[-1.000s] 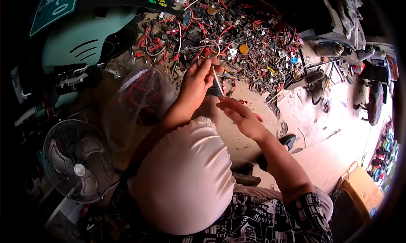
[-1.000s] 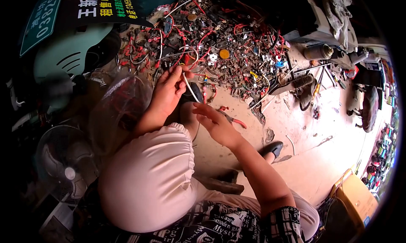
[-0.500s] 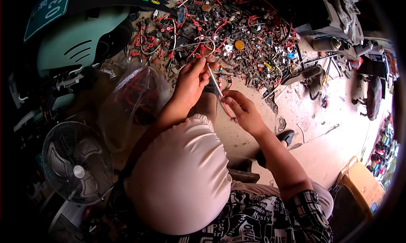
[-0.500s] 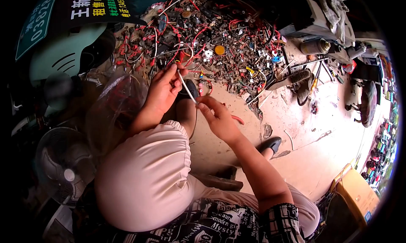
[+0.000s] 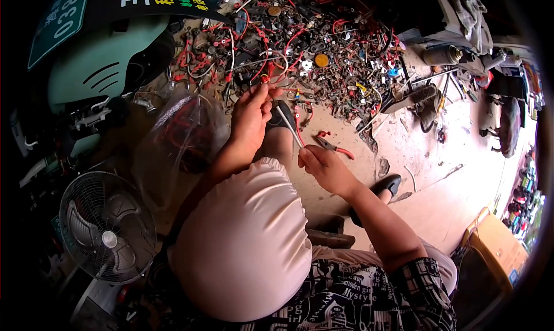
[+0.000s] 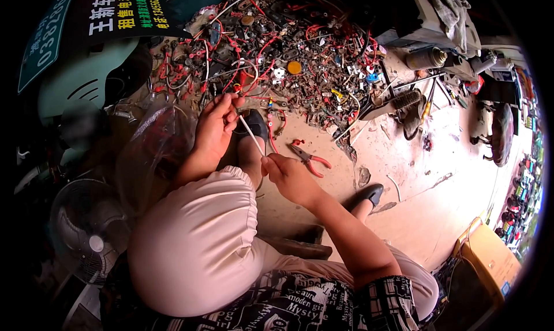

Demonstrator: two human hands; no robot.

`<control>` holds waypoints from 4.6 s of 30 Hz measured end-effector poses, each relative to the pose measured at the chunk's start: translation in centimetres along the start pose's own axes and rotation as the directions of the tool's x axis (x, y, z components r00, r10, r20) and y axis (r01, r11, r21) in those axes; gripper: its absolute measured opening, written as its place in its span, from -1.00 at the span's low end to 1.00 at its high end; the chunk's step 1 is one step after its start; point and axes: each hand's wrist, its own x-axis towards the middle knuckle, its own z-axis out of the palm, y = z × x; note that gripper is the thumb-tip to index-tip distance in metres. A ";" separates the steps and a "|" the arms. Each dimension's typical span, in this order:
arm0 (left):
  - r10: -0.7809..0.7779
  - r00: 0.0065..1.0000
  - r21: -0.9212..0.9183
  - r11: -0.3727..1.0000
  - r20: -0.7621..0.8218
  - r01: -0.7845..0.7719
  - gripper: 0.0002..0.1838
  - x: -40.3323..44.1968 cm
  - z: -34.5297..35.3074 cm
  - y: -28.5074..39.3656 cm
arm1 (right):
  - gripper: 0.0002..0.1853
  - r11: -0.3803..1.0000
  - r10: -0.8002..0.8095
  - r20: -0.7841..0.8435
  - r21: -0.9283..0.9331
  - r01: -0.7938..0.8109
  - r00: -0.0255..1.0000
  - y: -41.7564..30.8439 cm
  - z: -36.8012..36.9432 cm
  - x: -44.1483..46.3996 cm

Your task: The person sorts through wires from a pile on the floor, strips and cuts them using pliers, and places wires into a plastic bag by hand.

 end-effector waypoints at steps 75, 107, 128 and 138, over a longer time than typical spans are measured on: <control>-0.113 0.962 -0.196 0.979 -0.247 0.064 -0.70 0.0 -3.4 -0.8 | -0.69 0.716 -0.204 -0.393 0.565 0.410 0.897 -6.8 -4.8 13.6; -0.153 0.982 0.176 0.969 -0.110 0.170 -0.76 -0.1 -0.7 -1.3 | -0.88 0.182 -0.043 -0.228 0.955 0.232 0.973 4.0 -3.3 10.0; 0.524 0.851 0.421 0.779 -0.032 -0.464 -0.85 -0.7 -0.7 1.3 | -0.63 0.898 0.116 -0.631 0.397 0.191 0.767 8.2 -5.0 10.9; -0.195 0.946 0.593 0.805 0.259 0.003 -0.81 -1.7 -1.4 -0.8 | -0.42 0.818 -0.111 -0.160 0.545 0.182 0.981 3.0 -2.8 9.4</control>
